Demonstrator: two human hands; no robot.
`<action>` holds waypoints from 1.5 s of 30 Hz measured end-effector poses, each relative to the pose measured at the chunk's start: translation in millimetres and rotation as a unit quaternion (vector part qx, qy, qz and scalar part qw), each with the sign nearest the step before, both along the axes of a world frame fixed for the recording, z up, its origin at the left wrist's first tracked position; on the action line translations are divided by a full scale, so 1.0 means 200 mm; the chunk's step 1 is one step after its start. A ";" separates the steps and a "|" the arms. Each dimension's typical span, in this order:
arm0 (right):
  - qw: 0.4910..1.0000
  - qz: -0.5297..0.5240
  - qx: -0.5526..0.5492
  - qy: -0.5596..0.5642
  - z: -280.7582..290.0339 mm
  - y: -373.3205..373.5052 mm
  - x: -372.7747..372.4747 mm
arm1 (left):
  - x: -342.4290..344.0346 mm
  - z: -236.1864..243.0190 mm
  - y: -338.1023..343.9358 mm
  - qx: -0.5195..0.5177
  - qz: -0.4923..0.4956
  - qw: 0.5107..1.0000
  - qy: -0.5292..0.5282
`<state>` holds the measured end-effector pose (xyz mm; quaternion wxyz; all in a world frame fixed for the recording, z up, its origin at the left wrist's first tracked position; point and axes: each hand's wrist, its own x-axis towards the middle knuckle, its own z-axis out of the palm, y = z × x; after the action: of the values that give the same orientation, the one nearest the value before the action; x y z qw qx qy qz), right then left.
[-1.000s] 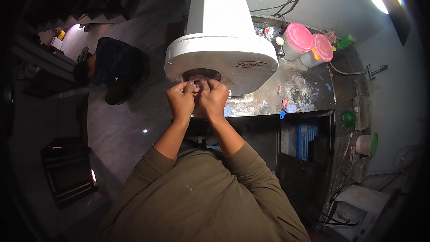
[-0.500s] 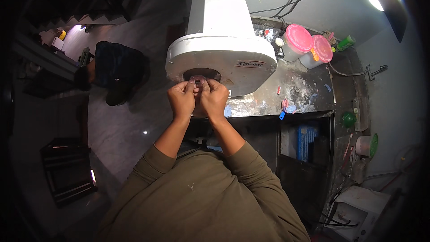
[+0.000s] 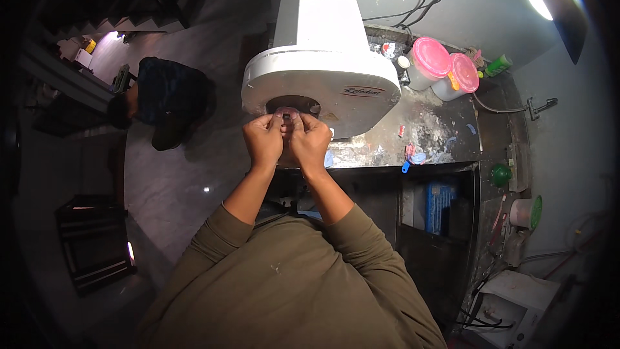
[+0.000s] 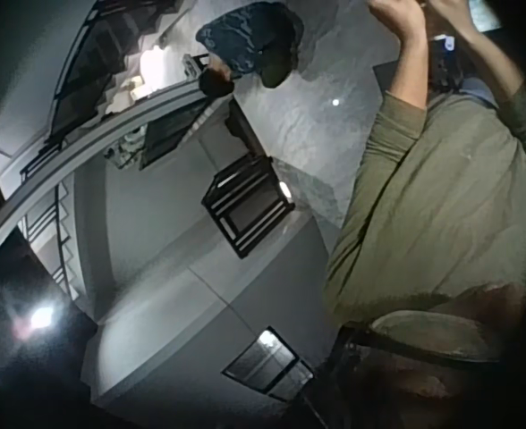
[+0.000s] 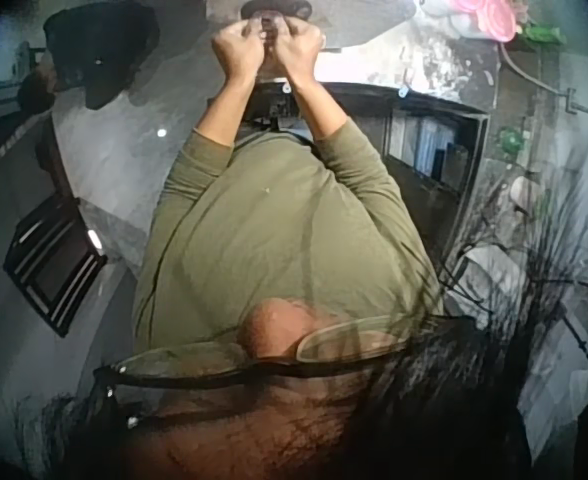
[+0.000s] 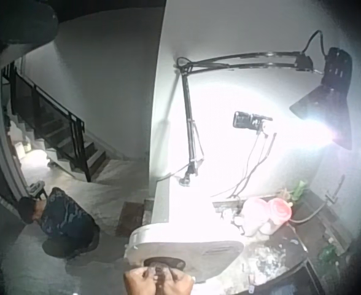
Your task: The person trims a dental cast by holding and rotating it against the spinning wheel inside a model trimmer machine.
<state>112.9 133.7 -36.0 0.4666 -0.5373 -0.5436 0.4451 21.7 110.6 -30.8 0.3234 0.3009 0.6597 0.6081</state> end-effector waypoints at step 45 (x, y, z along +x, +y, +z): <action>0.944 0.102 0.300 -0.090 0.24 -0.18 0.19 | -0.11 0.05 -0.19 0.116 -0.197 0.945 -0.232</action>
<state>150.9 98.0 11.9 0.5070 -0.3521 -0.7437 0.2568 -0.4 72.3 -20.5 0.5438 0.3111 0.4184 0.6575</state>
